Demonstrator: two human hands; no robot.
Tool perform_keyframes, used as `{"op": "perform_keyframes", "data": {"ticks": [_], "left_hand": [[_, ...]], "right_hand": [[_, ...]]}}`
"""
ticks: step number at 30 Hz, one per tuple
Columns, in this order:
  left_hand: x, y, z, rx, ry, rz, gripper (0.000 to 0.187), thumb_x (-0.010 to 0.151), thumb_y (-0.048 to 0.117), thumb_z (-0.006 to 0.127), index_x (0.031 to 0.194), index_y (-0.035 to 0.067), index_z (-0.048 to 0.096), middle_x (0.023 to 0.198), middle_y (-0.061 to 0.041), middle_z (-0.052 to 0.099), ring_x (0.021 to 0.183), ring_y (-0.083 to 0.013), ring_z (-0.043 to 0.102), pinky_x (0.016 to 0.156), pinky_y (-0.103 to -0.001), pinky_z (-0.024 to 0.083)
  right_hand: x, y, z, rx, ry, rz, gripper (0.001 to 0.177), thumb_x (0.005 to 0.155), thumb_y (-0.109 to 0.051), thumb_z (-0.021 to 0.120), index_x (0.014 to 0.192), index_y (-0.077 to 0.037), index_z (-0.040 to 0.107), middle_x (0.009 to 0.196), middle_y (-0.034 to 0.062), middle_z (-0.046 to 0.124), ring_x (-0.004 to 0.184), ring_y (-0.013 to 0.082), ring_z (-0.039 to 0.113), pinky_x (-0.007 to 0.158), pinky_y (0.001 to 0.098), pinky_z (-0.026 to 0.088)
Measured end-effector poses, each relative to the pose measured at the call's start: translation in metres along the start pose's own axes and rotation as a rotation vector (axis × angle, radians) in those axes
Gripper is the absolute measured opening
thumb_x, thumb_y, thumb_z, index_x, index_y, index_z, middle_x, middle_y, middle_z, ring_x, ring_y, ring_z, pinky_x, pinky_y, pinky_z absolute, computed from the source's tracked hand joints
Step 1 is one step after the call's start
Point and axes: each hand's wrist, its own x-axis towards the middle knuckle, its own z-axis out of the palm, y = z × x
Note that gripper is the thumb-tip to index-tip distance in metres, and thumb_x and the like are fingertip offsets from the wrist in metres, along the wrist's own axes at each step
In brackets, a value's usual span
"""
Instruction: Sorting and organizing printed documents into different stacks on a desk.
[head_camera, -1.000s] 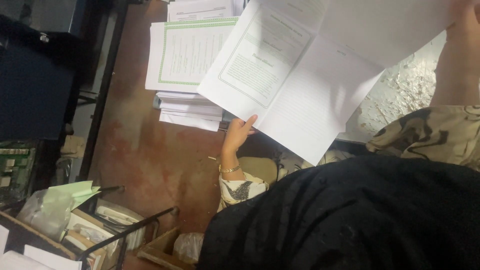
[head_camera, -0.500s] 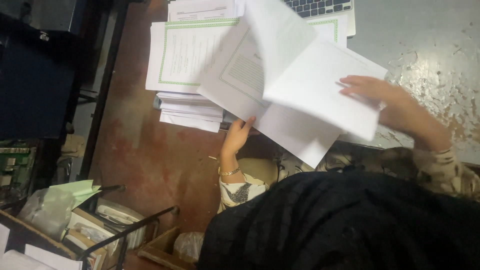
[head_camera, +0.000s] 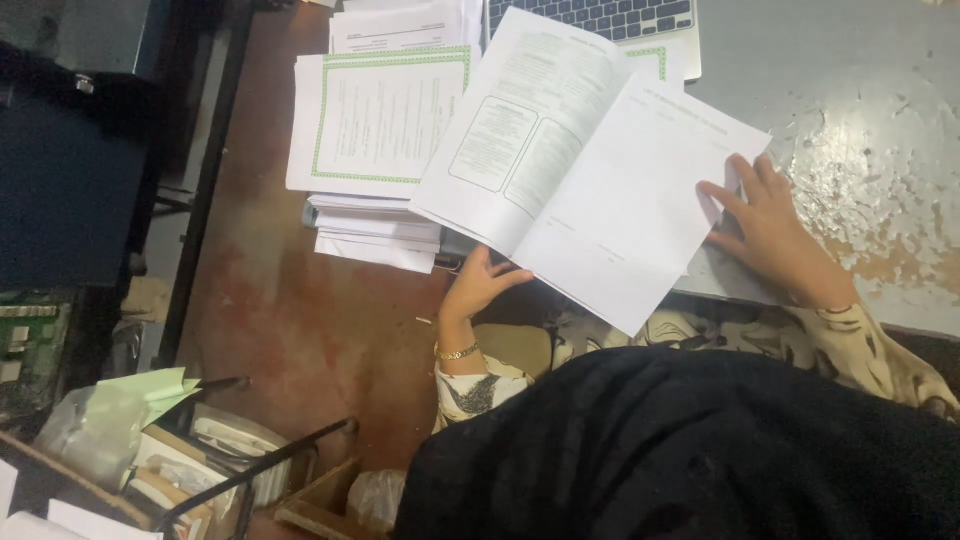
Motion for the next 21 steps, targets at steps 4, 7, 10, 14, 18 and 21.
{"op": "perform_keyframes", "data": {"ticks": [4, 7, 10, 14, 18, 21], "left_hand": [[-0.001, 0.008, 0.009, 0.122, 0.045, 0.017, 0.071, 0.069, 0.035, 0.088, 0.126, 0.005, 0.061, 0.129, -0.01, 0.066, 0.126, -0.0244, 0.059, 0.109, -0.042, 0.046], [-0.002, 0.011, 0.017, 0.154, 0.023, 0.062, 0.051, 0.07, 0.03, 0.088, 0.111, 0.006, 0.072, 0.116, -0.008, 0.071, 0.115, -0.0224, 0.066, 0.101, -0.035, 0.053], [0.005, 0.005, 0.022, 0.071, -0.009, 0.166, 0.052, 0.078, 0.024, 0.082, 0.124, 0.008, 0.064, 0.136, -0.009, 0.054, 0.129, -0.0256, 0.054, 0.11, -0.039, 0.046], [0.016, 0.002, 0.031, -0.077, -0.064, 0.357, 0.059, 0.093, 0.015, 0.072, 0.147, 0.012, 0.049, 0.17, -0.01, 0.023, 0.154, -0.0311, 0.032, 0.125, -0.046, 0.033], [0.018, 0.02, 0.055, -0.044, 0.225, 0.155, 0.061, 0.088, 0.034, 0.073, 0.141, 0.017, 0.049, 0.134, -0.01, 0.068, 0.112, -0.0237, 0.071, 0.105, -0.04, 0.051], [0.009, 0.04, 0.065, 0.028, 0.09, -0.091, 0.087, 0.083, 0.029, 0.075, 0.157, 0.016, 0.032, 0.144, -0.025, 0.059, 0.139, -0.0313, 0.055, 0.115, -0.052, 0.041]], "right_hand": [[0.003, 0.014, 0.018, 0.09, 0.048, -0.075, 0.067, 0.088, -0.029, 0.066, 0.152, -0.024, 0.045, 0.17, 0.0219, 0.018, 0.155, 0.0533, 0.002, 0.118, 0.0719, 0.007], [0.001, 0.018, 0.019, 0.109, 0.061, -0.14, 0.063, 0.09, -0.032, 0.063, 0.15, -0.028, 0.046, 0.171, 0.0217, 0.016, 0.154, 0.0567, -0.002, 0.117, 0.0758, 0.003], [-0.001, 0.021, 0.021, 0.148, 0.073, -0.176, 0.055, 0.094, -0.036, 0.058, 0.148, -0.03, 0.049, 0.171, 0.0219, 0.017, 0.154, 0.058, -0.005, 0.115, 0.0777, 0.002], [-0.001, 0.0, -0.004, 0.234, -0.022, -0.091, 0.076, 0.089, -0.032, 0.06, 0.159, -0.026, 0.029, 0.173, 0.0149, -0.002, 0.155, 0.0442, -0.014, 0.12, 0.0653, -0.01], [0.0, -0.031, -0.043, 0.296, -0.071, 0.051, 0.114, 0.078, -0.022, 0.071, 0.162, -0.012, -0.005, 0.17, 0.0165, -0.014, 0.157, 0.0343, -0.011, 0.123, 0.0569, -0.01], [-0.005, -0.048, -0.078, 0.567, -0.117, 0.204, 0.116, 0.082, -0.02, 0.068, 0.158, -0.009, -0.019, 0.17, 0.0144, -0.016, 0.158, 0.0306, -0.006, 0.127, 0.048, 0.006]]}}
